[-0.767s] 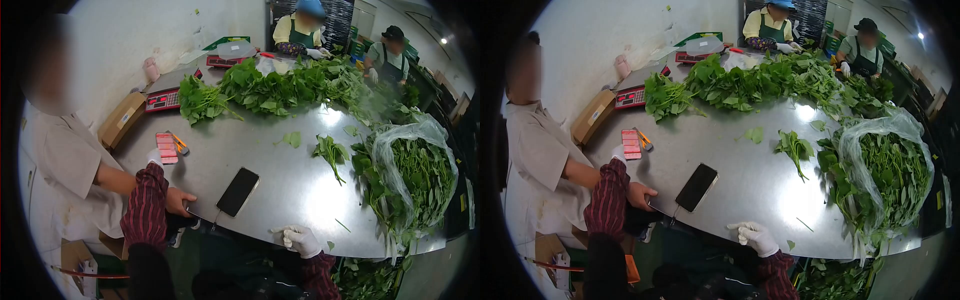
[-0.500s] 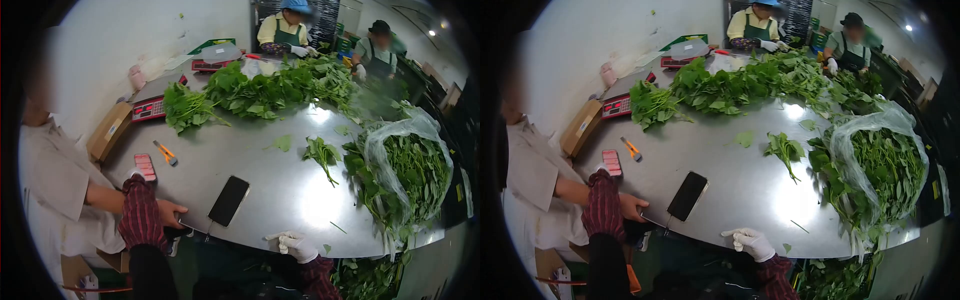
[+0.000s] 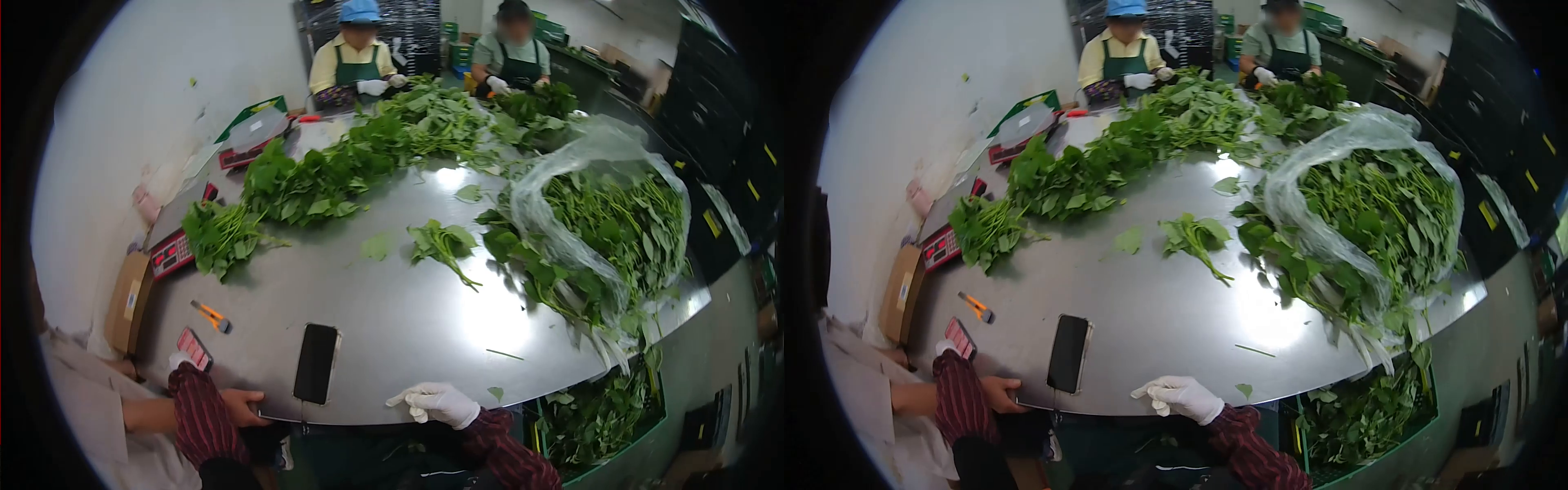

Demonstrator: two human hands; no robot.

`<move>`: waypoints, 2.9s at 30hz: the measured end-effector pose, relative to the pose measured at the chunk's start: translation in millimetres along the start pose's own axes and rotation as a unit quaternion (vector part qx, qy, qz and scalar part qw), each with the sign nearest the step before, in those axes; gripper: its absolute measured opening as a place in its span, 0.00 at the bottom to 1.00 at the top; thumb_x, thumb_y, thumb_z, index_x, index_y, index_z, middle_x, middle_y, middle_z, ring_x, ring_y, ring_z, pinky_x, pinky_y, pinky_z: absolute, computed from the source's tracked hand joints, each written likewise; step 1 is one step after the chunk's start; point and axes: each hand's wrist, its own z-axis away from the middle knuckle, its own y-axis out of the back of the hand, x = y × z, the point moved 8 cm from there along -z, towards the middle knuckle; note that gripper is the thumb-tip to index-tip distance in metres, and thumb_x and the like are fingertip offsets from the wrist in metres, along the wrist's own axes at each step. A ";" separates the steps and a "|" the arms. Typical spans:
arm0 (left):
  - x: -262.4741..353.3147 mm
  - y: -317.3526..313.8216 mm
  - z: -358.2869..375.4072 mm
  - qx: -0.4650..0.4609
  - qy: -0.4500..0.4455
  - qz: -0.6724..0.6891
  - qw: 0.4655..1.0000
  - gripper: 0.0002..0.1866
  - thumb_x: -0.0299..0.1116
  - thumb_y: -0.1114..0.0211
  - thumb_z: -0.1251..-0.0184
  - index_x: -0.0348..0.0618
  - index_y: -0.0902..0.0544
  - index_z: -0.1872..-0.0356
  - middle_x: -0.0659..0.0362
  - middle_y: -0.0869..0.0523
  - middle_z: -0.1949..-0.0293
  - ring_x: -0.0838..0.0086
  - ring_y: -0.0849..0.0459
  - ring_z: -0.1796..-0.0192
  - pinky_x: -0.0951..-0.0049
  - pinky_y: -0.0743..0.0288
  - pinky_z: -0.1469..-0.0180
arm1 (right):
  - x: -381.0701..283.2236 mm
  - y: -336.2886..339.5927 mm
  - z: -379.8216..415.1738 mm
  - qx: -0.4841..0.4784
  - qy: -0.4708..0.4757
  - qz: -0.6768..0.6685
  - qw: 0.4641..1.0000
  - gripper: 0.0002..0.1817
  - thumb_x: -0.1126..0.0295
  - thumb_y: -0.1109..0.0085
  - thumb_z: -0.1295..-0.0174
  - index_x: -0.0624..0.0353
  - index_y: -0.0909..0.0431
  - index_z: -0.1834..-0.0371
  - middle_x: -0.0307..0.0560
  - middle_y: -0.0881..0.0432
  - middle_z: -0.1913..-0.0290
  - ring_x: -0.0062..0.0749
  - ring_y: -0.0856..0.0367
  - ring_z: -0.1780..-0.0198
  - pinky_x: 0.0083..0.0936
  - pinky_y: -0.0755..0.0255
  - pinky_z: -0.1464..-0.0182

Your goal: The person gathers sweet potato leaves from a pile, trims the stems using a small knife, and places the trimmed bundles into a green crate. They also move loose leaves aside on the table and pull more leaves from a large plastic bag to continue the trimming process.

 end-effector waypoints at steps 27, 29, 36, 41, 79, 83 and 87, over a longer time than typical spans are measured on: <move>-495.1 -423.6 227.3 -0.378 -0.836 -0.344 0.199 0.17 0.18 0.44 0.59 0.42 0.18 0.63 0.52 0.20 0.58 0.58 0.25 0.48 0.65 0.33 0.42 | -51.6 197.0 354.1 0.715 0.406 0.133 0.553 0.23 0.76 0.45 0.38 0.65 0.33 0.39 0.44 0.20 0.66 0.20 0.26 0.74 0.17 0.30 0.75; -521.4 -401.2 224.3 -0.385 -0.825 -0.370 0.186 0.18 0.17 0.44 0.58 0.43 0.18 0.61 0.51 0.22 0.55 0.57 0.26 0.47 0.65 0.34 0.41 | -101.7 177.6 340.1 0.719 0.383 0.406 0.414 0.26 0.78 0.46 0.40 0.66 0.36 0.36 0.47 0.21 0.67 0.30 0.24 0.76 0.24 0.29 0.75; -611.8 -328.3 221.8 -0.419 -0.762 -0.452 0.198 0.18 0.19 0.41 0.55 0.44 0.18 0.59 0.51 0.24 0.51 0.59 0.27 0.44 0.67 0.36 0.38 | -136.7 215.6 267.1 0.583 0.246 0.581 0.512 0.10 0.73 0.52 0.44 0.65 0.28 0.60 0.52 0.23 0.77 0.44 0.20 0.76 0.38 0.27 0.73; -679.8 -292.3 220.3 -0.545 -0.651 -0.475 0.233 0.19 0.18 0.42 0.54 0.44 0.16 0.58 0.52 0.24 0.50 0.60 0.27 0.44 0.68 0.36 0.39 | -103.0 99.6 380.2 0.656 0.387 0.575 0.297 0.02 0.75 0.46 0.48 0.56 0.25 0.71 0.45 0.26 0.78 0.39 0.23 0.77 0.31 0.29 0.76; -521.5 -200.8 183.8 -0.270 -0.898 -0.347 0.023 0.15 0.26 0.36 0.51 0.42 0.20 0.58 0.54 0.21 0.54 0.57 0.24 0.49 0.58 0.31 0.47 | -248.0 199.4 305.0 0.719 0.077 0.620 0.304 0.22 0.48 0.38 0.46 0.59 0.24 0.68 0.56 0.19 0.73 0.53 0.19 0.70 0.43 0.27 0.68; -520.5 -201.6 181.9 -0.282 -0.896 -0.342 0.014 0.16 0.26 0.37 0.52 0.41 0.20 0.58 0.53 0.21 0.54 0.57 0.24 0.49 0.58 0.31 0.46 | -217.2 212.9 219.1 0.612 0.052 0.716 0.330 0.11 0.63 0.50 0.43 0.55 0.22 0.76 0.50 0.19 0.80 0.46 0.18 0.77 0.43 0.26 0.74; -522.7 -199.7 180.2 -0.283 -0.897 -0.341 0.003 0.17 0.27 0.37 0.53 0.40 0.21 0.57 0.53 0.21 0.54 0.58 0.24 0.49 0.58 0.31 0.46 | -117.6 158.1 110.5 0.381 0.072 0.901 0.193 0.06 0.67 0.49 0.47 0.55 0.24 0.75 0.48 0.20 0.80 0.36 0.20 0.82 0.34 0.29 0.82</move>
